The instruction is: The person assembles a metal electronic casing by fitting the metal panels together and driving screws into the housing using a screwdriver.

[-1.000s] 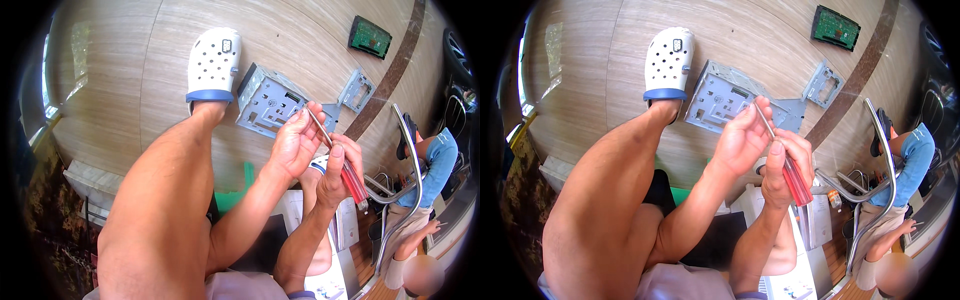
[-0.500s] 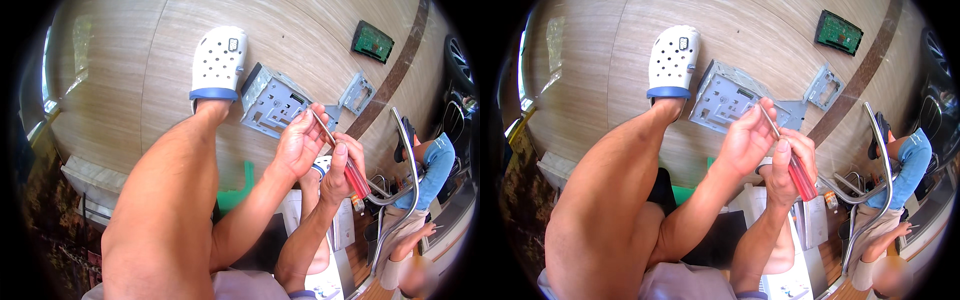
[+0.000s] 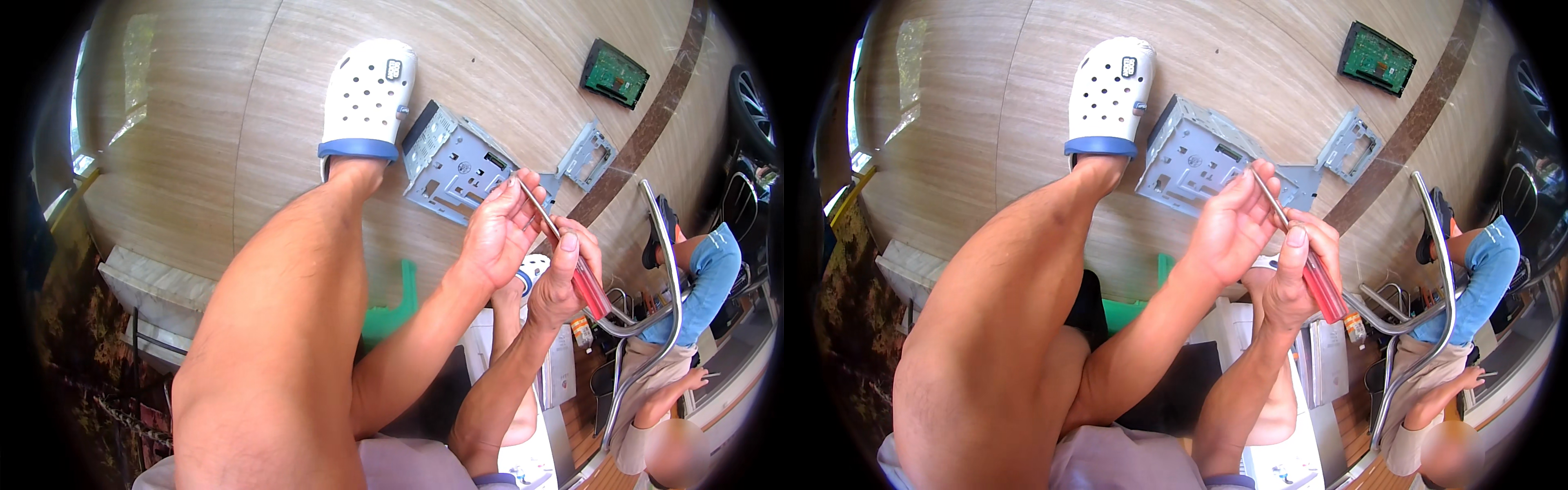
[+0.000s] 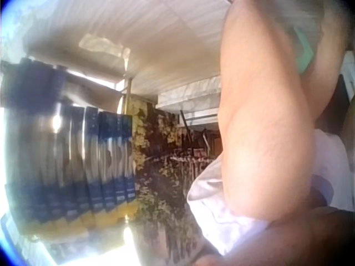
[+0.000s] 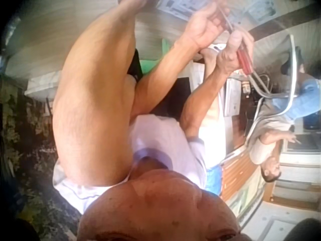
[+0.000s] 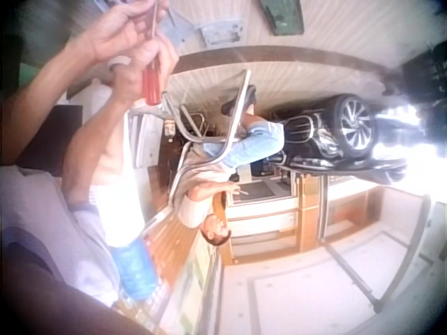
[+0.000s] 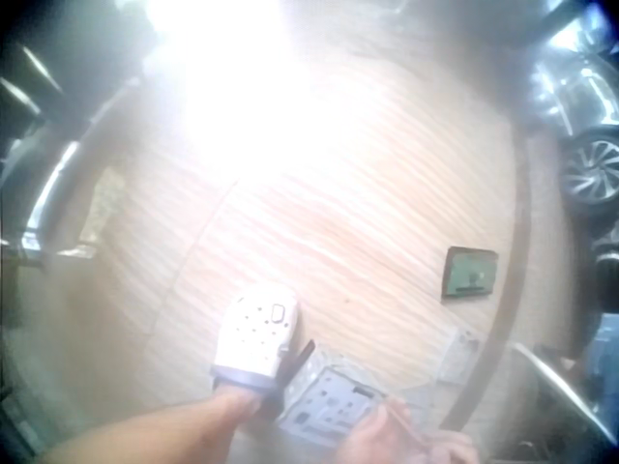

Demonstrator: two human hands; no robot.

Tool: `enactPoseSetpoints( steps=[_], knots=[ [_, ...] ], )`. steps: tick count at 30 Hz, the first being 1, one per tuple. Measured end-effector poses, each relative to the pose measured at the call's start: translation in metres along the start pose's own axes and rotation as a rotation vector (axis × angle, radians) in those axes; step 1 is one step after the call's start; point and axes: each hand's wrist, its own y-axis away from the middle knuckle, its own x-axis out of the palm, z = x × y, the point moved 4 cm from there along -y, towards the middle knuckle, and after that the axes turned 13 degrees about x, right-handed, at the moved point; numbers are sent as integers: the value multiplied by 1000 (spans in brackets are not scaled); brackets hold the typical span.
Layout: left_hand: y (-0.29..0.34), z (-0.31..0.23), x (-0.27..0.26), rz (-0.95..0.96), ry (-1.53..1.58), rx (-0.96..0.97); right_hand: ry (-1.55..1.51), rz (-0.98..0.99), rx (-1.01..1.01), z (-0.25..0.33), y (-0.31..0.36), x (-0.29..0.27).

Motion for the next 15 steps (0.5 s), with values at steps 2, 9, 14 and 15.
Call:
enactPoseSetpoints(
  steps=[2, 9, 14, 15],
  knots=[
    [0, -1, 0, 6, 7, 0, 15, 0, -19, -1, 0, 1],
    [1, 0, 2, -6, 4, -8, -84, -46, 29, -2, -2, 1],
    [-1, -4, 1, 25, -4, 8, -117, -51, 53, 0, -2, 5],
    [-1, -4, 2, 28, -7, 8, -116, -51, 53, -1, -3, 5]
  ],
)
